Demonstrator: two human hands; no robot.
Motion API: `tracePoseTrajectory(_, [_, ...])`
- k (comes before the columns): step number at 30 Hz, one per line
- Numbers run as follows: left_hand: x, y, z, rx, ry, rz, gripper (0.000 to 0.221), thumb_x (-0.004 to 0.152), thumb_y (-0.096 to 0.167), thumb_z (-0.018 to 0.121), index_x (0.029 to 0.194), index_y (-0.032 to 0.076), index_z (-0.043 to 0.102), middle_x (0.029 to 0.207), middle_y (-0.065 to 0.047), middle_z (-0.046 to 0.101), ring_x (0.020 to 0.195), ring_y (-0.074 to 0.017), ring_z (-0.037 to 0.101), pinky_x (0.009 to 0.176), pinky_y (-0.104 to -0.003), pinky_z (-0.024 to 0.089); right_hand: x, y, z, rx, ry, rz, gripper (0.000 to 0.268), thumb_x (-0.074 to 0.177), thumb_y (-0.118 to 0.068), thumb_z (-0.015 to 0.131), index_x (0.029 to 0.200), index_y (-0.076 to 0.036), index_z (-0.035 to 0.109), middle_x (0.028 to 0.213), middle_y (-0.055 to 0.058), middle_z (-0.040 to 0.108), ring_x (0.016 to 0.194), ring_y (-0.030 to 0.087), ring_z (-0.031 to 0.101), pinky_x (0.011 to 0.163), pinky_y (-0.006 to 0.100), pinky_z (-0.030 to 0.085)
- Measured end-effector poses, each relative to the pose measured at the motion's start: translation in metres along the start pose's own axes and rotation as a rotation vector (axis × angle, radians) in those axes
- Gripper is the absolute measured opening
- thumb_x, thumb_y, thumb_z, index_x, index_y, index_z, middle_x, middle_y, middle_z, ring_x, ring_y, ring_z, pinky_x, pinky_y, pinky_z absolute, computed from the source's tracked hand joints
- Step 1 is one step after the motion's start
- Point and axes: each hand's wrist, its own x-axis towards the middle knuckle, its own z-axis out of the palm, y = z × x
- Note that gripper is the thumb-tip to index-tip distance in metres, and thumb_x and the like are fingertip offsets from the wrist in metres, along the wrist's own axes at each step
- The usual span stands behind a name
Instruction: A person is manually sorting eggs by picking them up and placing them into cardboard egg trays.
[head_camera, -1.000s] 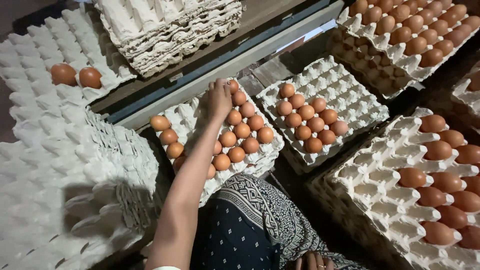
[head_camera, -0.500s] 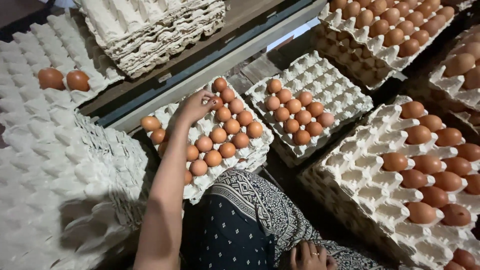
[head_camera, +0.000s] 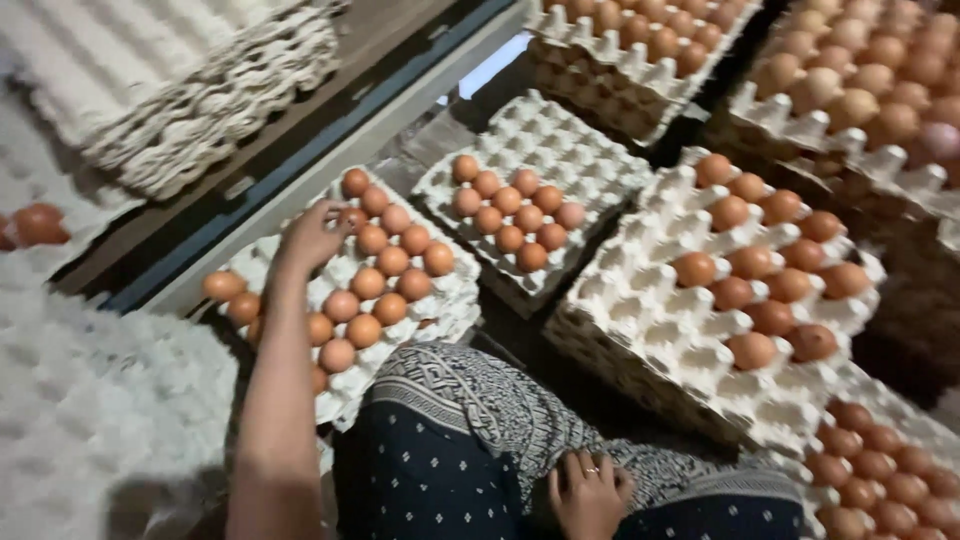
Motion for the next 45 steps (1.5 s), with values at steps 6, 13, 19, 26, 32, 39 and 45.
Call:
tracePoseTrajectory(6, [0.003, -0.005, 0.01, 0.066, 0.076, 0.033, 0.036, 0.091, 0.028, 0.063, 0.123, 0.012, 0.064, 0.107, -0.009, 0.069, 0.089, -0.0309, 0.062, 0.082, -0.043, 0.049, 0.009, 0.0, -0.025, 0.181, 0.019, -0.045, 0.024, 0.072, -0.029, 0.072, 0.091, -0.017, 0.066, 0.098, -0.004, 0.067, 0.094, 0.021, 0.056, 0.091, 0.042, 0.035])
tracePoseTrajectory(13, [0.033, -0.043, 0.02, -0.327, 0.291, 0.033, 0.029, 0.097, 0.02, 0.06, 0.118, 0.0, 0.059, 0.106, -0.011, 0.067, 0.095, -0.0231, 0.064, 0.083, -0.035, 0.049, 0.009, -0.001, -0.027, 0.192, 0.064, -0.041, 0.022, 0.072, -0.029, 0.07, 0.091, -0.018, 0.069, 0.098, -0.006, 0.069, 0.092, 0.018, 0.057, 0.089, 0.04, 0.035])
tracePoseTrajectory(19, [0.025, -0.016, 0.02, 0.02, 0.291, -0.084, 0.031, 0.095, 0.03, 0.053, 0.12, 0.014, 0.062, 0.111, -0.017, 0.062, 0.1, -0.0386, 0.054, 0.085, -0.049, 0.045, 0.005, -0.001, -0.017, 0.129, 0.001, -0.005, 0.028, 0.074, -0.032, 0.069, 0.099, -0.02, 0.07, 0.104, -0.008, 0.07, 0.102, 0.016, 0.058, 0.097, 0.041, 0.035])
tracePoseTrajectory(26, [0.031, -0.024, 0.025, 0.138, 0.362, -0.032, 0.032, 0.091, 0.029, 0.059, 0.12, 0.017, 0.064, 0.124, -0.015, 0.05, 0.108, -0.0403, 0.045, 0.086, -0.053, 0.044, 0.006, -0.003, -0.017, 0.116, -0.01, 0.007, 0.024, 0.072, -0.031, 0.071, 0.093, -0.021, 0.07, 0.102, -0.01, 0.071, 0.099, 0.014, 0.059, 0.097, 0.041, 0.034])
tracePoseTrajectory(32, [0.017, 0.0, 0.014, 0.105, 0.323, -0.087, 0.043, 0.092, 0.035, 0.056, 0.127, 0.01, 0.055, 0.13, -0.018, 0.045, 0.11, -0.042, 0.045, 0.087, -0.056, 0.043, 0.006, -0.004, -0.019, 0.115, -0.016, 0.018, 0.025, 0.073, -0.032, 0.07, 0.096, -0.021, 0.071, 0.099, -0.01, 0.071, 0.098, 0.015, 0.059, 0.097, 0.041, 0.034])
tracePoseTrajectory(39, [0.037, 0.028, 0.021, 0.194, 0.299, 0.13, 0.052, 0.095, 0.025, 0.048, 0.146, 0.017, 0.042, 0.147, -0.013, 0.04, 0.121, -0.0418, 0.041, 0.096, -0.055, 0.04, 0.003, 0.0, -0.005, 0.105, -0.035, 0.006, 0.028, 0.073, -0.034, 0.071, 0.098, -0.022, 0.069, 0.103, -0.008, 0.07, 0.099, 0.017, 0.058, 0.095, 0.042, 0.036])
tracePoseTrajectory(45, [0.047, 0.036, 0.024, 0.107, 0.222, 0.169, 0.029, 0.094, 0.015, 0.041, 0.11, 0.013, 0.065, 0.123, -0.007, 0.062, 0.1, -0.0392, 0.058, 0.088, -0.05, 0.045, -0.001, 0.001, 0.011, 0.12, -0.083, 0.013, 0.026, 0.071, -0.032, 0.071, 0.094, -0.022, 0.069, 0.096, -0.005, 0.07, 0.099, 0.018, 0.059, 0.091, 0.042, 0.039])
